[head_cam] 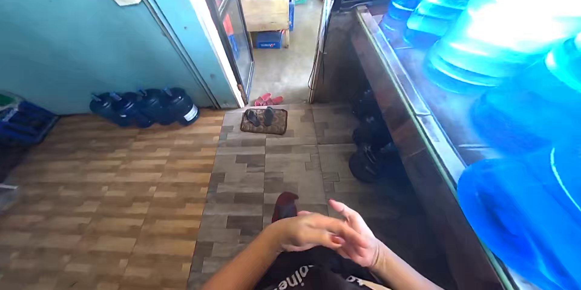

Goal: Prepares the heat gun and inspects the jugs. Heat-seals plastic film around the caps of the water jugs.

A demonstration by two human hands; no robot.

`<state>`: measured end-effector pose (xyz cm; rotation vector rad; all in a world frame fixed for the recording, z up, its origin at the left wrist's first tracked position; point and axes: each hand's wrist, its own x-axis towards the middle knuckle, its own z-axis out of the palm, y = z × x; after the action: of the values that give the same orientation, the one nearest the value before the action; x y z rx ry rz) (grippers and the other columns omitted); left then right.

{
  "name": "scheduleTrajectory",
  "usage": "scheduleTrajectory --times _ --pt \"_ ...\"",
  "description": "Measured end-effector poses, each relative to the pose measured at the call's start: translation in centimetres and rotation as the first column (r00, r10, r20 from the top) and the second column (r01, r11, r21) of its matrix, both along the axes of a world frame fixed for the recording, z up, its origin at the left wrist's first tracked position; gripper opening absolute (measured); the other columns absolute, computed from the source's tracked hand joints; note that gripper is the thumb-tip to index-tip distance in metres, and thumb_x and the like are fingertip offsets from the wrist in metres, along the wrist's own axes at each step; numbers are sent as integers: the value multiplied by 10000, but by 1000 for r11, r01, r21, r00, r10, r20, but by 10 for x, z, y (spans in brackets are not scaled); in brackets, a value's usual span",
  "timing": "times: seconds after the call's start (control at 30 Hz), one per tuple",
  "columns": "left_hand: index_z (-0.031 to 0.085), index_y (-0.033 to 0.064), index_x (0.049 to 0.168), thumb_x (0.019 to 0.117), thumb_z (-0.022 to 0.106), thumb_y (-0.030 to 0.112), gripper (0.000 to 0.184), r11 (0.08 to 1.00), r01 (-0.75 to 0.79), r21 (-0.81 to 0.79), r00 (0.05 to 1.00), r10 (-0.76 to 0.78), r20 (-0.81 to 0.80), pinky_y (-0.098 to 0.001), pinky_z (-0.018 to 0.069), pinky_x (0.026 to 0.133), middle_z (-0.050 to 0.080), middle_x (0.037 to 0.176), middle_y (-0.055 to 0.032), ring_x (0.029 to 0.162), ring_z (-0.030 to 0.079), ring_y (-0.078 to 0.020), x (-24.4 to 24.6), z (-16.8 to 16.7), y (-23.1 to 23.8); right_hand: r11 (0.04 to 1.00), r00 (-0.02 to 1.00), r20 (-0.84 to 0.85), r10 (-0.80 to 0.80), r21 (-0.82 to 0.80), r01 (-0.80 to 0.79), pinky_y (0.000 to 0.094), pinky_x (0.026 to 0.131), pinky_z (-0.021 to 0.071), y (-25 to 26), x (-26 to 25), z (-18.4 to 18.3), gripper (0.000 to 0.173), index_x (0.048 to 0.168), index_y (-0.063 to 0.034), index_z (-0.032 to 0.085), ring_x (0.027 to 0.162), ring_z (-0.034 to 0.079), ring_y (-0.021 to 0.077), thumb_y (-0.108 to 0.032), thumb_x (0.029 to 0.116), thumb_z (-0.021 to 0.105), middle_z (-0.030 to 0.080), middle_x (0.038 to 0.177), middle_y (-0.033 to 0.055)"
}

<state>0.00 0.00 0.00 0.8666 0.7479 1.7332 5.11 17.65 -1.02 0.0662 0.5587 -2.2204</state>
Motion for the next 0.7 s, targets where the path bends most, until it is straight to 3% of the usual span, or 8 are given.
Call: scheduleTrajectory --times 0.13,0.17,0.23,0.3,0.4,0.47,0.6,0.7 --pt "656 109 1337 1056 478 429 461 900 -306 -309 948 318 -12 -371 555 999 713 1257 -70 1130 692 -190 -66 -50 -68 993 991 -127 51 112 -37 358 1066 493 39 -59 -39 805 1469 -122 538 1285 602 191 -638 998 138 632 1403 98" --pt "633 49 1325 1076 395 342 452 737 -442 -511 896 391 -211 -377 542 1012 715 1235 -104 1134 688 -204 -83 -63 -87 987 991 -132 26 159 -5 371 1047 509 51 -77 -40 804 1487 -132 511 1284 606 200 -641 982 147 629 1409 102" --pt "622 -22 1352 1088 453 240 409 182 -613 -769 788 75 -611 -500 415 1125 654 1317 -211 1257 608 -311 -121 -96 -106 976 985 -167 -44 204 78 382 1011 550 78 -121 -45 735 1446 -161 549 1208 657 180 -648 958 297 686 1325 68" --pt "615 12 1389 1033 564 261 437 -130 -596 -793 798 -203 -567 -647 267 1184 577 1414 -268 1372 493 -435 -163 -134 -104 897 957 -278 -81 397 191 343 951 583 109 -176 -60 569 1376 -156 597 1109 699 140 -499 1012 325 728 1229 34" --pt "579 -49 1385 1085 490 169 381 28 -535 -845 844 -32 -535 -535 405 1118 610 1350 -285 1292 572 -401 -243 -178 -72 240 887 -419 193 897 371 448 1017 518 146 -278 -106 422 1429 -46 562 1176 655 259 -274 1081 491 662 1308 153" --pt "562 -72 1390 1080 482 145 387 107 -550 -828 834 24 -551 -515 419 1111 612 1341 -295 1283 581 -396 -301 -184 -38 -153 868 -294 400 912 380 582 1080 445 158 -339 -124 527 1501 -58 503 1294 585 391 -331 1054 559 572 1437 225" --pt "550 -57 1411 1080 476 129 387 268 -652 -710 744 47 -666 -507 438 1107 613 1360 -269 1270 600 -375 -418 -172 34 -238 794 -472 382 780 579 578 1102 433 191 -403 -113 434 1403 -21 601 1308 564 427 -253 1037 592 589 1403 252" --pt "528 -53 1430 1083 482 129 394 428 -658 -620 729 154 -667 -446 438 1116 588 1397 -257 1289 589 -325 -502 -141 93 -477 547 -747 378 349 807 681 1124 363 236 -433 -113 362 1239 45 699 1315 517 546 -164 948 650 617 1339 314"
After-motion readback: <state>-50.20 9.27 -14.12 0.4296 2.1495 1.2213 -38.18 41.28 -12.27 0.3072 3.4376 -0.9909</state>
